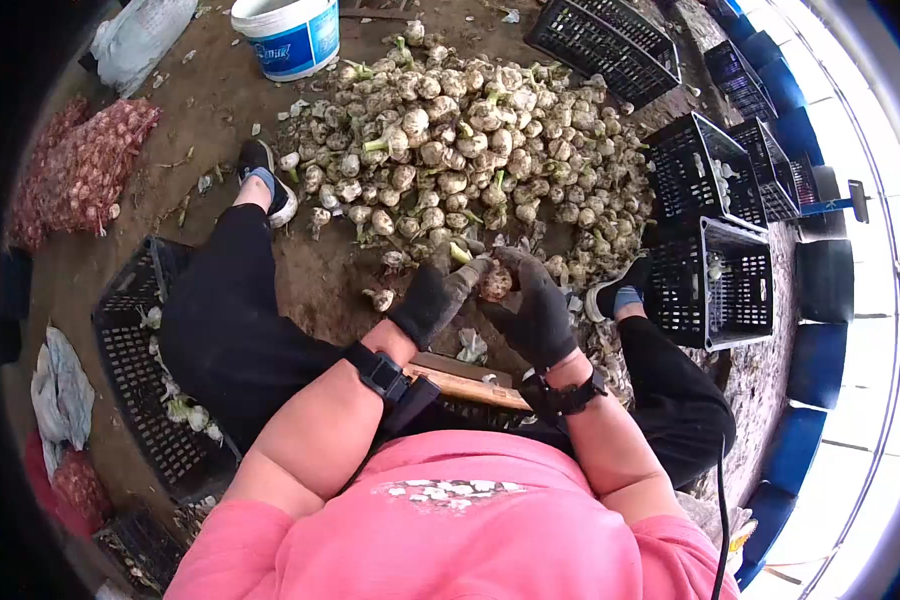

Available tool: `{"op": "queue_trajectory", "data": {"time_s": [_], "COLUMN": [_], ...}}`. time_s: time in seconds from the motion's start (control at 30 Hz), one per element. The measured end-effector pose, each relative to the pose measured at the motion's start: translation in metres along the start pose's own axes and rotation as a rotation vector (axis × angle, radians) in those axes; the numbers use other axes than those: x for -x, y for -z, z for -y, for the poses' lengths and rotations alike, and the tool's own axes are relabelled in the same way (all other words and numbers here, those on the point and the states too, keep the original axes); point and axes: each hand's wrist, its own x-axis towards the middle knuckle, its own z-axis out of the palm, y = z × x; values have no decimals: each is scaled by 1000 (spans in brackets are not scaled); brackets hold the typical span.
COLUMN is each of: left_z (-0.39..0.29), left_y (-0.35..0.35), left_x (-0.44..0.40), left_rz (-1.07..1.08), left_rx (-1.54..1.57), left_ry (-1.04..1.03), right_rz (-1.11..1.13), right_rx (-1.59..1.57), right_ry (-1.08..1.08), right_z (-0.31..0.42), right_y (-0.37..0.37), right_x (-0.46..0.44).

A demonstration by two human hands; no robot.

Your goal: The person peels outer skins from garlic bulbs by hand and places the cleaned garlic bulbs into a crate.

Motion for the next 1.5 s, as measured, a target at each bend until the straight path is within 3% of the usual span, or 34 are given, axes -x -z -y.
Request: {"op": "queue_trajectory", "data": {"time_s": [0.1,0.17,0.2,0.27,0.37,0.43,0.53,0.63,0.67,0.7,0.73,0.77,0.83,0.9,0.93,1.0,1.03,1.1,1.13,1.17,1.23,1.27,1.3,1.37,1.43,1.5], "left_z": [7,-4,-7,-4,-6,-7,-10,-8,-9,-10,-11,-12,-20,-15,4,78,77,78,104,100,94,94,12,-8,1,19], "left_y": [-1,-1,0,2,-8,-6,-11,-16,-20,-23,-27,-29,-16,-15,-13,-5,-2,-1,9,4,-14,-25,-23,-25,-21,-19], "left_x": [0,2,-1,-2,1,1,2,3,7,7,8,9,10,7,1,-20,-26,-21,-16,-11,-5,-11,-1,1,-2,-7], "left_rz": [26,18,72,139,16,28,128,210,250,255,263,268,294,213,123,5,-65,329,471,474,192,258,263,249,199,151], "left_rx": [135,130,149,251,41,-51,312,295,332,160,268,376,453,452,341,-37,-309,-1210,-990,-991,-769,-49,-58,134,150,164], "left_ry": [-74,-83,-17,106,3,53,-14,-13,-138,-225,-115,-6,188,185,132,-80,-226,-121,-151,-155,-295,-163,-83,25,56,83], "right_rz": [9,33,68,46,5,5,55,197,-23,-228,-247,-253,-59,-11,-56,-73,-110,-139,-148,-157,-55,-71,-118,81,125,-5], "right_rx": [-143,-544,-320,-200,-35,-421,-1026,-1452,-1114,-771,-673,-674,-245,211,-477,-835,-1011,-985,-933,-881,-362,-141,67,-907,-530,-572], "right_ry": [-152,-337,-318,-241,-112,-237,-496,-565,-501,-436,-306,-311,4,339,-82,-280,-380,-393,-391,-389,-211,-59,81,-700,-359,-301], "right_z": [-6,-13,-14,-11,-4,-8,-3,-20,-18,-14,-8,-15,-31,-40,-44,-25,-15,-7,-11,-16,-43,-57,-70,-30,-23,-9], "right_y": [-3,-1,5,6,6,1,7,3,-6,-12,-13,-15,-14,-7,-15,-8,-4,7,10,13,12,8,3,13,7,5], "right_x": [2,2,4,3,5,9,11,11,10,12,12,14,19,23,25,22,20,14,13,12,20,26,32,18,23,18]}}
